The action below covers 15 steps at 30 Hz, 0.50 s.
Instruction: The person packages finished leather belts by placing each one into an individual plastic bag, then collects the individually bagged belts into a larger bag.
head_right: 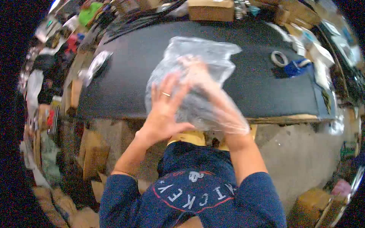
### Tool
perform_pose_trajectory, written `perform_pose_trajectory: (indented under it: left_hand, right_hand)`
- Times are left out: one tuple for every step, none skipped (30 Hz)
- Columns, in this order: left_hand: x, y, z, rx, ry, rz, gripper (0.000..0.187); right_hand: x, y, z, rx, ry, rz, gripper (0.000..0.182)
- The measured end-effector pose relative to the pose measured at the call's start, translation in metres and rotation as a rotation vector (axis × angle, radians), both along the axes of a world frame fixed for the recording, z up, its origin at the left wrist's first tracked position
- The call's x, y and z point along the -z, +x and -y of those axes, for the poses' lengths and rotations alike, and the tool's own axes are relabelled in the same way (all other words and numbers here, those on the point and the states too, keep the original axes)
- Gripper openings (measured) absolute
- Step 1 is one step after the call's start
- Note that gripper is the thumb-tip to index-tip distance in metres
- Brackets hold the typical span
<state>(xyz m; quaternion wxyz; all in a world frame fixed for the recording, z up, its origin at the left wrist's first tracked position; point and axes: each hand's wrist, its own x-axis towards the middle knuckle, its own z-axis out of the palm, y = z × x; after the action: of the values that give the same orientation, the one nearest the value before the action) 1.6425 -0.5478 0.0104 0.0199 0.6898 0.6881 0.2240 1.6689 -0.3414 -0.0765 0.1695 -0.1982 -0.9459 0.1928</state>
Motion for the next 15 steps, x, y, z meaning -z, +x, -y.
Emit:
perform_pose_trajectory:
  left_hand:
    - [0.014,-0.014,0.011,-0.19,-0.018,0.021,0.122]
    - [0.033,-0.027,0.021,-0.281,-0.025,0.075,0.125]
    - [0.048,-0.036,0.029,-0.364,-0.027,0.13,0.129]
    - [0.053,-0.038,0.032,-0.381,-0.031,0.132,0.129]
    - [0.057,-0.037,0.032,-0.346,0.078,0.209,0.119]
    - [0.06,-0.038,0.032,-0.307,0.188,0.283,0.109]
    - [0.063,-0.042,0.03,-0.317,0.189,0.286,0.109]
    - [0.066,-0.047,0.026,-0.3,0.226,0.456,0.091]
    - [0.067,-0.05,0.022,-0.278,0.266,0.625,0.074]
    - [0.066,-0.047,0.017,-0.324,0.382,0.548,0.045]
    - [0.066,-0.047,0.016,-0.323,0.383,0.552,0.045]
    - [0.066,-0.048,0.015,-0.35,0.461,0.477,0.043]
    - [0.067,-0.049,0.014,-0.376,0.539,0.398,0.041]
    - [0.067,-0.048,0.018,-0.436,0.503,0.43,0.037]
    - [0.067,-0.048,0.025,-0.436,0.503,0.43,0.037]
  right_hand:
    - [-0.015,0.01,0.003,0.017,-0.025,-0.045,0.086]
    - [-0.005,0.009,-0.007,0.029,0.053,-0.095,0.085]
    - [-0.004,0.009,-0.012,0.007,0.044,-0.094,0.085]
    - [-0.009,0.011,-0.016,0.004,-0.002,-0.083,0.089]
    - [-0.013,0.01,-0.02,0.003,-0.041,-0.072,0.093]
    - [-0.01,0.008,-0.027,-0.01,-0.038,-0.068,0.093]
    - [-0.005,0.005,-0.031,-0.029,-0.019,-0.103,0.092]
    - [0.001,0.002,-0.033,-0.046,-0.002,-0.137,0.092]
    - [0.001,0.0,-0.033,-0.05,0.0,-0.135,0.092]
    - [0.001,-0.001,-0.033,-0.043,0.0,-0.133,0.091]
    - [0.001,-0.001,-0.034,-0.034,-0.001,-0.127,0.09]
    - [0.003,-0.001,-0.037,-0.033,0.002,-0.123,0.09]
    - [0.005,-0.001,-0.041,-0.11,0.0,-0.179,0.088]
    - [0.007,-0.001,-0.044,-0.188,-0.004,-0.235,0.086]
    - [0.001,0.001,-0.04,-0.188,-0.003,-0.235,0.086]
